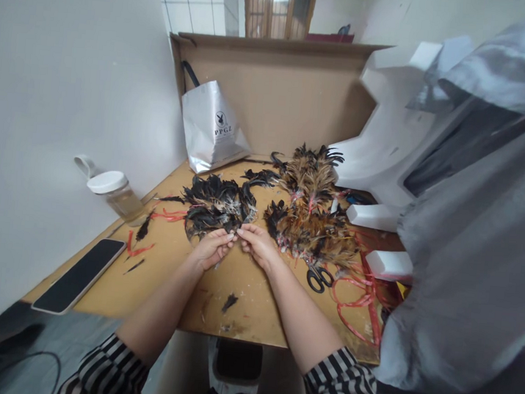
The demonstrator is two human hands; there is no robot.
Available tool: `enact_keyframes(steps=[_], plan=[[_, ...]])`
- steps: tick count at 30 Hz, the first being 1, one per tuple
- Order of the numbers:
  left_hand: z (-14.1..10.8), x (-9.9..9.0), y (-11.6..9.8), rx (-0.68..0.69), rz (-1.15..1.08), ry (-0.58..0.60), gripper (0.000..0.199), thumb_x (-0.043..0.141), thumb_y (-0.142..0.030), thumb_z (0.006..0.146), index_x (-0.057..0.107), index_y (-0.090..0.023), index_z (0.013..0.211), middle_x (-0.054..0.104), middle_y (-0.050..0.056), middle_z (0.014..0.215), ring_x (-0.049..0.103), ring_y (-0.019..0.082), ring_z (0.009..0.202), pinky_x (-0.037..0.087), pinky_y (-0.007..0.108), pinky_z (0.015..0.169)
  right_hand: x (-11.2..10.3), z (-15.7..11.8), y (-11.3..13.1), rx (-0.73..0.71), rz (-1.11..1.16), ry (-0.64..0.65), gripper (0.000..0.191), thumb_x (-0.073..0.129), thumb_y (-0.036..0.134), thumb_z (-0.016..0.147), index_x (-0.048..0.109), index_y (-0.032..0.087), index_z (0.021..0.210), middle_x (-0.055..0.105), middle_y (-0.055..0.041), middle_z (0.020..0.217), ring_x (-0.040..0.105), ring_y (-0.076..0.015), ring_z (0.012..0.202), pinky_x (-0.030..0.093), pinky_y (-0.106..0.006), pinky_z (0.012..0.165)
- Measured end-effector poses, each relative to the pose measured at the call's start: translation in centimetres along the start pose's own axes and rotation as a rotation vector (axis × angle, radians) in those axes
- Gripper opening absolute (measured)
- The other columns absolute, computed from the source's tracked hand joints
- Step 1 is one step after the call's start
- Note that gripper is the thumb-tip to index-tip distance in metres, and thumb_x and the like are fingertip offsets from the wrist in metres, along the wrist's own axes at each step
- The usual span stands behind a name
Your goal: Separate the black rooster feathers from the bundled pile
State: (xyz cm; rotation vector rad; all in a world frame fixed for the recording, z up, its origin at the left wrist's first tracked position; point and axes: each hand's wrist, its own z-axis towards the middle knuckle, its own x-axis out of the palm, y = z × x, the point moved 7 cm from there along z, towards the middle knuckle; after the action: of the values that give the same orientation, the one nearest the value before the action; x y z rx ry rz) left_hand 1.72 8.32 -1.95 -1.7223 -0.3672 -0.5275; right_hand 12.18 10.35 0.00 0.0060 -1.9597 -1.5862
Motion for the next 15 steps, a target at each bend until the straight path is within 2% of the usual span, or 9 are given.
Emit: enact_keyframes(steps=[3, 9, 15], plan=[[-0.09, 0.19, 0.23, -0.04, -0.044, 0.045, 0.02, 0.071, -0.014, 0.059, 0.058, -0.01, 0.073, 0.062, 0.002, 0.069, 0.05, 0.002, 0.05, 0.034, 0.011, 0.042, 0.24, -0.21, 0.16, 0.032, 0.063, 0.043, 0.027, 0.071, 0.028, 0.058, 0.057, 0.015, 0.078, 0.059, -0.0007, 0.064, 0.041, -0.0039, 0.046, 0.025, -0.017, 0.042], [-0.15, 0.44, 0.62, -0.076, -0.044, 0.089, 0.02, 0.071, -0.015, 0.059, 0.058, -0.01, 0.074, 0.062, 0.002, 0.068, 0.051, 0.003, 0.051, 0.034, 0.011, 0.043, 0.67, -0.39, 0.05, 0.044, 0.054, 0.104, 0.023, 0.071, 0.027, 0.059, 0.056, 0.014, 0.07, 0.058, -0.0003, 0.059, 0.041, -0.0038, 0.045, 0.024, -0.017, 0.043], [0.01, -0.02, 0.18, -0.001, 0.073, -0.018, 0.02, 0.072, -0.021, 0.058, 0.058, -0.01, 0.068, 0.064, 0.006, 0.072, 0.055, 0.005, 0.053, 0.037, 0.013, 0.044, -0.01, -0.25, 0.73, -0.038, -0.081, 0.004, 0.029, 0.072, 0.034, 0.056, 0.051, 0.015, 0.059, 0.057, 0.0004, 0.055, 0.036, -0.004, 0.042, 0.022, -0.019, 0.042]])
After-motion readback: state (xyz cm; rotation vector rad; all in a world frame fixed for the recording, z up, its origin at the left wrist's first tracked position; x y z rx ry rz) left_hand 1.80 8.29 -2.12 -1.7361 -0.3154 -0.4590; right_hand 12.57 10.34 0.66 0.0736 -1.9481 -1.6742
